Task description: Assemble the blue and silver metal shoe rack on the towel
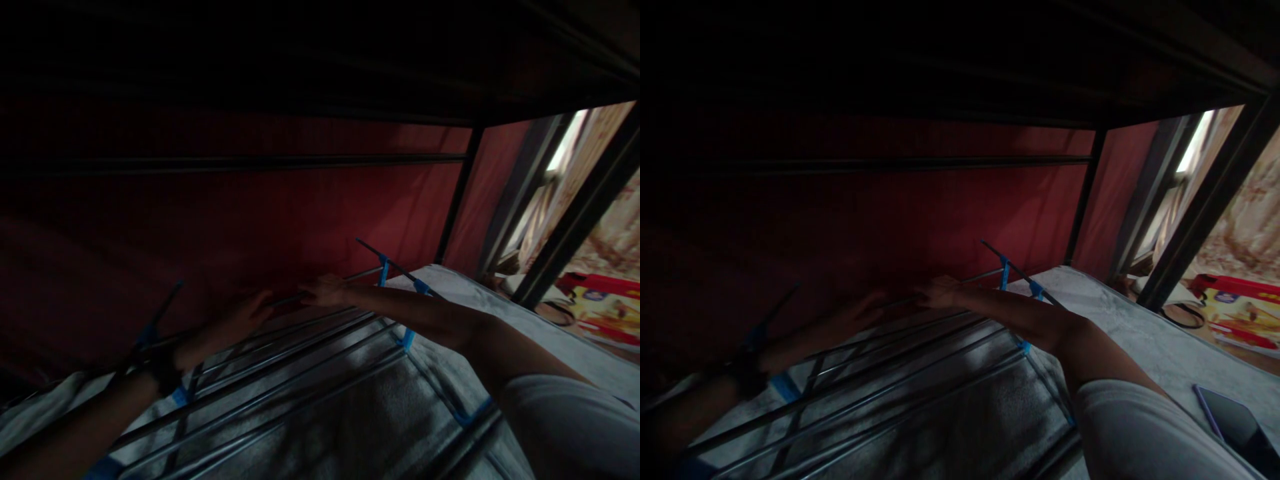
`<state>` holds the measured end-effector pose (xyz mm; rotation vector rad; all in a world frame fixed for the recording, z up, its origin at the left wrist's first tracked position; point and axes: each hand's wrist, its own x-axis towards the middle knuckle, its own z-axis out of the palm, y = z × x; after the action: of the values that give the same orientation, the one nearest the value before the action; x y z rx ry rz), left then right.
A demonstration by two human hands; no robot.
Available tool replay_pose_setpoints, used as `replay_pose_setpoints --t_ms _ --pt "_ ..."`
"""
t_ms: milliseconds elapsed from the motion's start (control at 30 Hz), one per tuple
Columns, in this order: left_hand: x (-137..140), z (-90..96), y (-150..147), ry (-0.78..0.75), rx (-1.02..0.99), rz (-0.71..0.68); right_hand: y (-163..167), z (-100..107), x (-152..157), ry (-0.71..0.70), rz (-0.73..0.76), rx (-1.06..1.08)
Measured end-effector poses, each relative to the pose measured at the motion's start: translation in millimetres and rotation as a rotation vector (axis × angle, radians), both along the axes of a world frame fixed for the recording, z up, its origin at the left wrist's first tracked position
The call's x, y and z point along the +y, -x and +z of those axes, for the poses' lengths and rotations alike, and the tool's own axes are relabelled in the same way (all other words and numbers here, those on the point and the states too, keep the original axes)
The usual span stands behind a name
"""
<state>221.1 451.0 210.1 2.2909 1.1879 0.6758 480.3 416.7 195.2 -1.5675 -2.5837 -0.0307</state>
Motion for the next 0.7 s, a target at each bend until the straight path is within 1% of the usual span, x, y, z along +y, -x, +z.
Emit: replay_pose_setpoints --t_ms 33,67,100,133,167,233,300,367,400,467,600,700 --pt "-4.8 -6.3 -23.7 0.023 0.0 -0.142 -9.4 5.3 -5.4 -0.009 0.011 0.023" --pt "-7.8 -12.7 -45.3 0.031 -0.01 -0.214 -22.3 11.1 -11.6 -0.029 0.015 0.045" --pt "-9.2 -18.4 -64.7 0.027 -0.014 -0.258 -38.8 17.1 -18.3 -0.061 0.003 0.069" --pt "-9.4 -23.0 -82.3 0.025 -0.013 -0.267 -58.6 22.9 -25.3 -0.1 -0.026 0.097" --pt "-8.7 -26.3 -98.3 0.023 0.002 -0.27 -81.0 28.3 -32.3 -0.162 -0.099 0.151" --pt "-5.5 -30.0 -125.8 0.023 0.025 -0.289 -129.0 36.3 -45.2 -0.277 -0.325 0.277" --pt "-1.1 -32.4 -147.2 0.034 -0.006 -0.306 -172.0 38.6 -55.9 -0.294 -0.525 0.388" --pt "3.6 -36.5 -161.7 0.044 -0.081 -0.303 -201.2 33.1 -63.5 -0.24 -0.627 0.472" --pt "5.8 -39.3 -166.2 0.04 -0.11 -0.305 -209.6 27.5 -65.5 -0.198 -0.644 0.513" --pt "9.8 -45.7 -170.0 0.007 -0.131 -0.325 -215.7 12.3 -64.4 -0.112 -0.65 0.6" --pt "17.0 -53.3 -161.9 -0.053 -0.095 -0.345 -207.1 -18.6 -44.4 0.029 -0.673 0.824" --pt "23.4 -52.4 -152.1 -0.078 -0.057 -0.329 -201.6 -32.4 -28.5 0.112 -0.677 0.976"
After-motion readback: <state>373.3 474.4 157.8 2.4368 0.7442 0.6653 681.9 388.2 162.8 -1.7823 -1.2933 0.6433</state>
